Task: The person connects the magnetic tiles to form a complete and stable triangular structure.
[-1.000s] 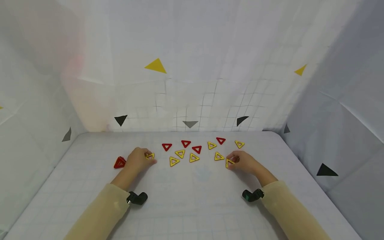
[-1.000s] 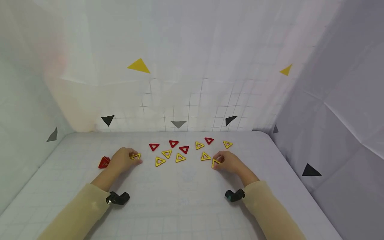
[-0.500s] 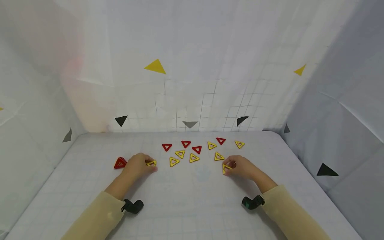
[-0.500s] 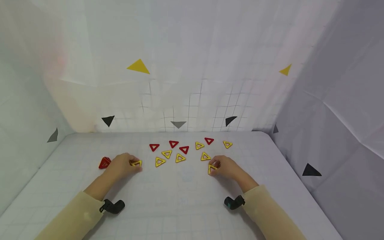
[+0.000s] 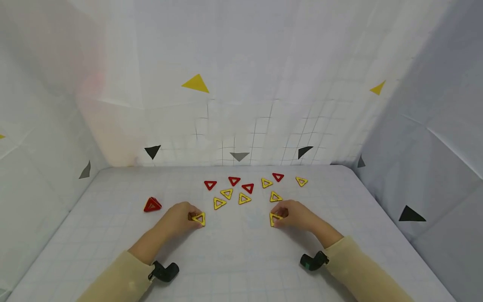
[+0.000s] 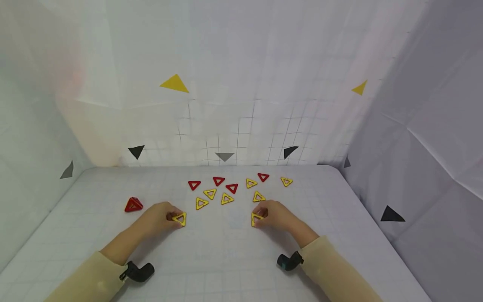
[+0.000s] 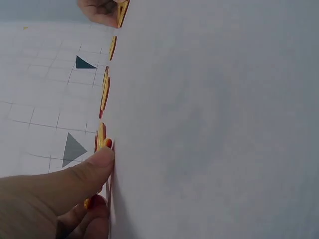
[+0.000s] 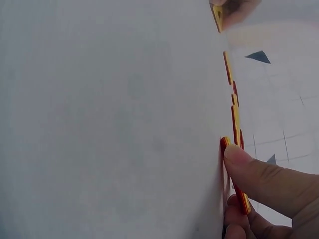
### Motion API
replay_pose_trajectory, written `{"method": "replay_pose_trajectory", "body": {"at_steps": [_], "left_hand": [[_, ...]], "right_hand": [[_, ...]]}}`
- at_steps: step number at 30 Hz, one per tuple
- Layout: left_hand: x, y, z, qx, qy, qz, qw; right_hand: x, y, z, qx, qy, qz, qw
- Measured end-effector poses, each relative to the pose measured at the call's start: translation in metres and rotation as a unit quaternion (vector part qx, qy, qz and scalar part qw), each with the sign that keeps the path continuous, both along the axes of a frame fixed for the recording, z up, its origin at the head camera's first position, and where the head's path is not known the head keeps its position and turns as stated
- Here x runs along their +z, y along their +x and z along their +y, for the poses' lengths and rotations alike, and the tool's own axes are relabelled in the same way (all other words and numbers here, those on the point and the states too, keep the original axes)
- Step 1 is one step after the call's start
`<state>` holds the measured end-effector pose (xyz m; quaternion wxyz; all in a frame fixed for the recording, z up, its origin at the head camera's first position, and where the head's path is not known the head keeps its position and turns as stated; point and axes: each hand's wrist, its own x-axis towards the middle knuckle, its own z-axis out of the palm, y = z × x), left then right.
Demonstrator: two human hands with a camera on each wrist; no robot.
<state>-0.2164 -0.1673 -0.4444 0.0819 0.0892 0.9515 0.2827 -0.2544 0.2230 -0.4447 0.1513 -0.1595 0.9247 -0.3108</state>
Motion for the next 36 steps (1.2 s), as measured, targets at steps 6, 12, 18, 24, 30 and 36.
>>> {"method": "replay_pose_trajectory", "body": {"at_steps": [6,12,18,24,30,36], "left_hand": [[0.0,0.007,0.011,-0.017,0.021,-0.009,0.9996],[-0.003,0.012,0.021,-0.06,0.027,0.005,0.9978],[-0.005,0.014,0.033,-0.097,0.031,0.016,0.9947],[-0.004,0.014,0.045,-0.114,0.029,0.015,0.9929],[-0.006,0.014,0.053,-0.134,0.039,0.021,0.99],[-0.007,0.013,0.061,-0.137,0.039,0.018,0.9896]], "right_hand": [[0.002,0.007,-0.011,0.018,0.01,0.016,0.9997],[0.0,0.01,-0.021,0.031,0.012,0.016,0.9993],[-0.002,0.012,-0.031,0.054,0.0,0.018,0.9984],[0.003,0.017,-0.04,0.081,0.005,0.048,0.9956],[0.005,0.02,-0.048,0.089,0.024,0.061,0.9939],[0.005,0.021,-0.055,0.098,0.029,0.065,0.9926]]}}
